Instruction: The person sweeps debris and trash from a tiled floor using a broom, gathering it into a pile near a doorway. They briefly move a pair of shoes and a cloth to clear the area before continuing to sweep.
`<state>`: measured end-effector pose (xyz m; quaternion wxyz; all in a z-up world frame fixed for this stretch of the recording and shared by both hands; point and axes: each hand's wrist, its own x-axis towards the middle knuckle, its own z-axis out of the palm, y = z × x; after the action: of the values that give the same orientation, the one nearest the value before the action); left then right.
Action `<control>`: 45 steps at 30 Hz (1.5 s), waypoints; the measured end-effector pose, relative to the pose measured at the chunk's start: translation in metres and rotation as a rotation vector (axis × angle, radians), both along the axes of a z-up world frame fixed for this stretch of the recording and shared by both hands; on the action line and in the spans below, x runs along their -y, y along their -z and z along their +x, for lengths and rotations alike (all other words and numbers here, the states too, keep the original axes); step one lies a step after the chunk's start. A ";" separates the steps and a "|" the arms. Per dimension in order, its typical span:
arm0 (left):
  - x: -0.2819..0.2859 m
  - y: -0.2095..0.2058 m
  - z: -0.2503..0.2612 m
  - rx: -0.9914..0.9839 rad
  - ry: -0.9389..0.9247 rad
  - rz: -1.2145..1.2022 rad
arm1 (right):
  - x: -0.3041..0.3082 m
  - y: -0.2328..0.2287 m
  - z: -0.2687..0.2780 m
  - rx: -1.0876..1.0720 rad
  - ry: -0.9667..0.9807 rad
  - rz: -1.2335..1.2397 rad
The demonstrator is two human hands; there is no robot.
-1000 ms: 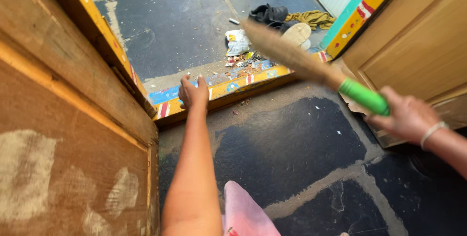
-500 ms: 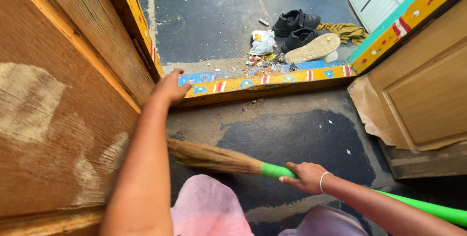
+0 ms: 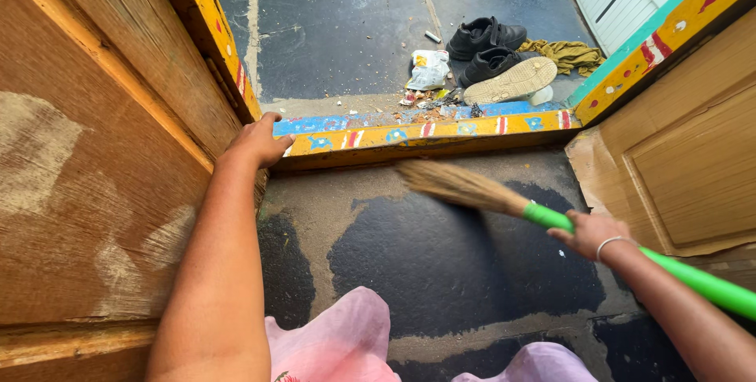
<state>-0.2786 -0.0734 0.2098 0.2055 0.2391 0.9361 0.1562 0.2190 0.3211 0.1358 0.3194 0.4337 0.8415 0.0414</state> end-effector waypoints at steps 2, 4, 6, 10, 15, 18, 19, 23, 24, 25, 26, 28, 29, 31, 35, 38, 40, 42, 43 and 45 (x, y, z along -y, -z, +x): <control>0.000 -0.002 0.001 -0.004 0.000 0.001 | -0.010 -0.015 -0.002 -0.005 -0.024 0.081; 0.001 -0.004 0.003 -0.005 0.002 0.003 | -0.013 -0.028 -0.004 -0.025 -0.081 0.173; 0.001 -0.006 0.002 -0.002 -0.001 -0.003 | -0.016 -0.040 0.000 -0.063 -0.168 0.280; 0.002 -0.005 -0.007 -0.016 0.019 0.027 | -0.014 -0.060 0.014 -0.125 -0.516 0.665; -0.007 0.010 -0.019 -0.042 0.073 0.073 | -0.008 -0.095 0.043 -0.139 -0.718 0.873; -0.021 0.015 -0.015 -0.019 0.096 0.069 | -0.012 -0.114 0.056 -0.155 -0.682 0.870; -0.026 0.016 -0.013 -0.015 0.114 0.075 | -0.014 -0.118 0.057 -0.154 -0.643 0.864; -0.038 0.014 -0.008 -0.022 0.157 0.095 | -0.016 -0.130 0.053 -0.134 -0.489 0.789; -0.039 0.012 -0.006 -0.017 0.152 0.078 | -0.012 -0.134 0.050 -0.127 -0.451 0.758; -0.038 0.011 -0.006 -0.013 0.143 0.059 | -0.006 -0.138 0.046 -0.145 -0.441 0.710; -0.037 0.009 -0.005 -0.010 0.133 0.041 | 0.003 -0.139 0.041 -0.163 -0.430 0.662; -0.032 0.008 -0.007 -0.023 0.126 0.035 | 0.016 -0.137 0.022 -0.199 -0.431 0.591; -0.028 0.008 -0.008 -0.028 0.121 0.030 | 0.020 -0.134 0.011 -0.216 -0.441 0.565; -0.022 0.010 -0.010 -0.030 0.114 0.023 | 0.021 -0.129 -0.006 -0.238 -0.398 0.525; -0.013 0.016 -0.016 -0.036 0.100 0.005 | 0.007 -0.129 -0.032 -0.250 -0.167 0.506; -0.010 0.018 -0.020 -0.075 0.127 0.025 | 0.003 -0.128 -0.037 -0.312 0.022 0.436; -0.008 0.015 -0.019 -0.048 0.085 -0.024 | 0.004 -0.118 -0.035 -0.360 0.050 0.364; -0.006 0.016 -0.014 -0.020 0.067 -0.054 | 0.010 -0.094 -0.037 -0.389 -0.016 0.297; -0.007 0.014 -0.012 -0.015 0.072 -0.057 | 0.012 -0.086 -0.039 -0.336 -0.021 0.247; -0.011 0.012 -0.011 -0.014 0.088 -0.046 | 0.017 -0.075 -0.041 -0.227 -0.026 0.144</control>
<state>-0.2900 -0.0622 0.1974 0.2112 0.2761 0.9294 0.1241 0.1781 0.3042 0.2112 0.1898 0.4466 0.8725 0.0565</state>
